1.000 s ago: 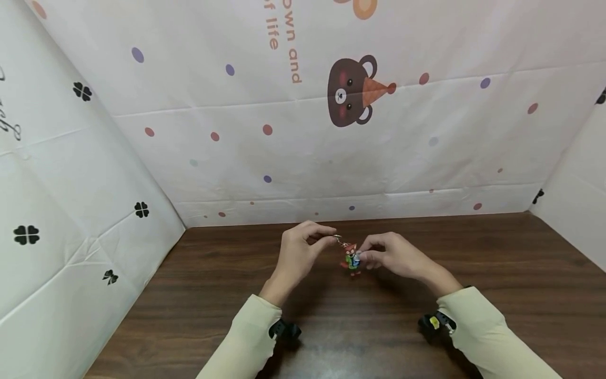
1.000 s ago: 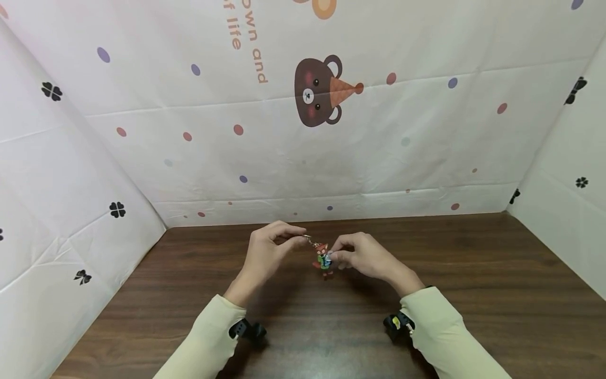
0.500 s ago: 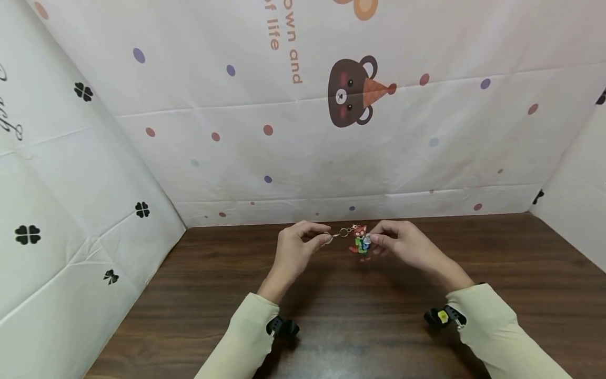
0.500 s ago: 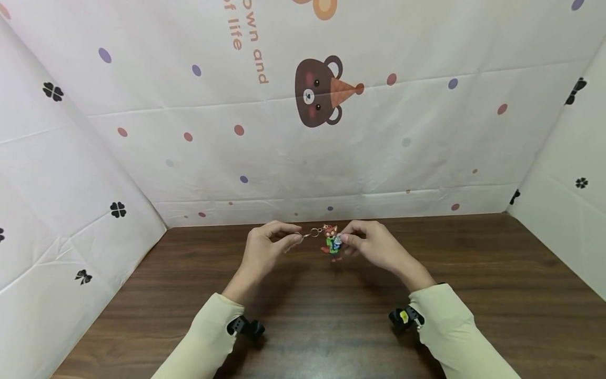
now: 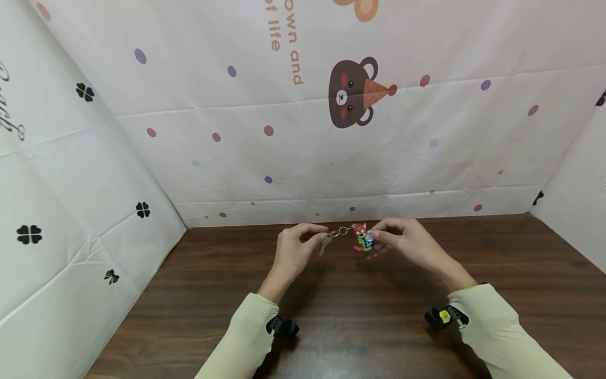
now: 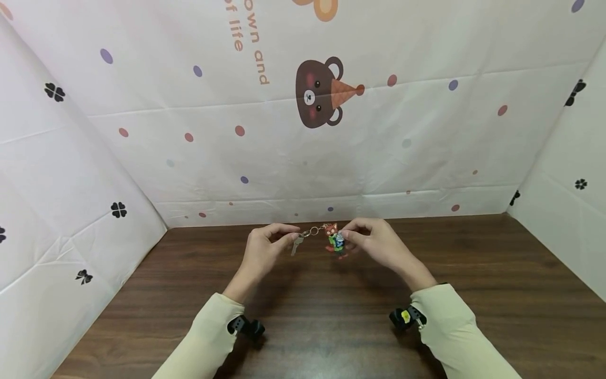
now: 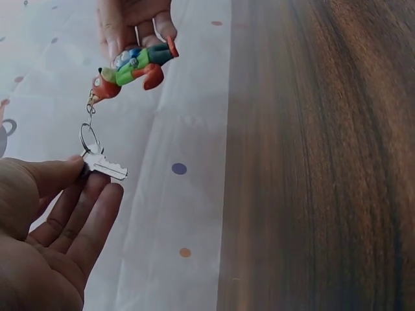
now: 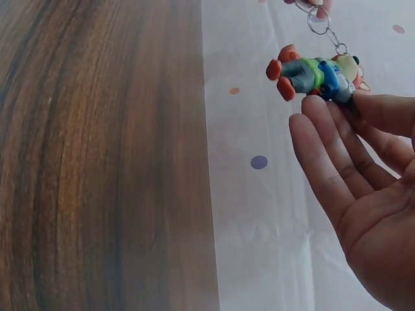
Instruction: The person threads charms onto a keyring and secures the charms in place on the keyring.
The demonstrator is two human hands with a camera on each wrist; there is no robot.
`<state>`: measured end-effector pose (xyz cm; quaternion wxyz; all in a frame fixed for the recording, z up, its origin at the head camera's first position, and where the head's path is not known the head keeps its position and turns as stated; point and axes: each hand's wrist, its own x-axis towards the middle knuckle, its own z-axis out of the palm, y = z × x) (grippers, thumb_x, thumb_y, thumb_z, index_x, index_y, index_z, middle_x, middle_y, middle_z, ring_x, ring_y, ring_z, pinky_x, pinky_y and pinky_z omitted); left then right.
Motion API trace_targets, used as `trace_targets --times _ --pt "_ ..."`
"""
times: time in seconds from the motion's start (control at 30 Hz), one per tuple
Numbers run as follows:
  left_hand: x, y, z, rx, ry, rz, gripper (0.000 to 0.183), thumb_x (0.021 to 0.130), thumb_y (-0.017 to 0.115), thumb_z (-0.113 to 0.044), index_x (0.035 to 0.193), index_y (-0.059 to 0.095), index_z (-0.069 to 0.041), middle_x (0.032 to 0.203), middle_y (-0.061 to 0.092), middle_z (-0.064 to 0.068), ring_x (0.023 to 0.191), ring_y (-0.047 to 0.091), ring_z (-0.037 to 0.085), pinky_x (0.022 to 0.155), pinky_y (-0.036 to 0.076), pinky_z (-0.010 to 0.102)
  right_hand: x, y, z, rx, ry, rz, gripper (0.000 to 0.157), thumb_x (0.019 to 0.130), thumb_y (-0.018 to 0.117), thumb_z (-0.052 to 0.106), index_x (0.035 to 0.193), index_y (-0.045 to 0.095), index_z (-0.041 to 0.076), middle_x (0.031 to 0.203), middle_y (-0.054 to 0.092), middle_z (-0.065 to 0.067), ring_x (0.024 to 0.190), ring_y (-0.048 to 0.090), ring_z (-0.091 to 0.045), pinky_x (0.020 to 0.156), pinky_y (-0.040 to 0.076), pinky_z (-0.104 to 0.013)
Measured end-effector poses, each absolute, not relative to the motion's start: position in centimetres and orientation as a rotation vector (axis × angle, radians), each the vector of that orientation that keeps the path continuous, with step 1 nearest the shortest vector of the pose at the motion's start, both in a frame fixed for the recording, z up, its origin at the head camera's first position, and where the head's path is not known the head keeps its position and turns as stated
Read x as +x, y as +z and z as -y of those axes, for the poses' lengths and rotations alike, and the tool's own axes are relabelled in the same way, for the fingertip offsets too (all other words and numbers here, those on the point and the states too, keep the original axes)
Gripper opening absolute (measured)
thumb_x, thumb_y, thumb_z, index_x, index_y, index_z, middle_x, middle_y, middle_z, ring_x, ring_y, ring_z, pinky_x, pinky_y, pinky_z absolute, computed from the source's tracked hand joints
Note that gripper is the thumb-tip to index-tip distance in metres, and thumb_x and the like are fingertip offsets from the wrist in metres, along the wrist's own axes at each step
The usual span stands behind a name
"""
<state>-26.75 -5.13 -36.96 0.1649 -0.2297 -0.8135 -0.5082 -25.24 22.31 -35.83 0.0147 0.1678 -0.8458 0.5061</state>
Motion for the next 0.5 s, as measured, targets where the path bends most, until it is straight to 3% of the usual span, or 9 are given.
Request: trace_targets --times 0.27,0.5 --pt "-27.2 -37.7 5.2 -0.615 -1.459 2.367 0.013 0.087 0.073 -0.018 0.098 0.077 -0.013 0.085 0.072 -0.009 0.071 0.066 0.012 0.060 0.052 0.024 -25.4 -36.3 -22.2 0.488 1.654 2.642 0.020 0.095 0.064 0.026 0.102 0.071 0.008 0.092 0.068 -0.012 0.080 0.069 -0.029 0.072 0.055 -0.046" --pt "-27.5 -38.5 5.1 -0.521 -1.393 2.445 0.006 0.085 0.076 -0.015 0.089 0.078 -0.019 0.076 0.070 -0.011 0.064 0.064 0.009 0.057 0.047 0.023 -25.7 -37.0 -21.7 0.463 1.805 2.658 0.019 0.095 0.065 0.017 0.102 0.069 0.000 0.095 0.067 -0.016 0.081 0.069 -0.029 0.074 0.055 -0.048"
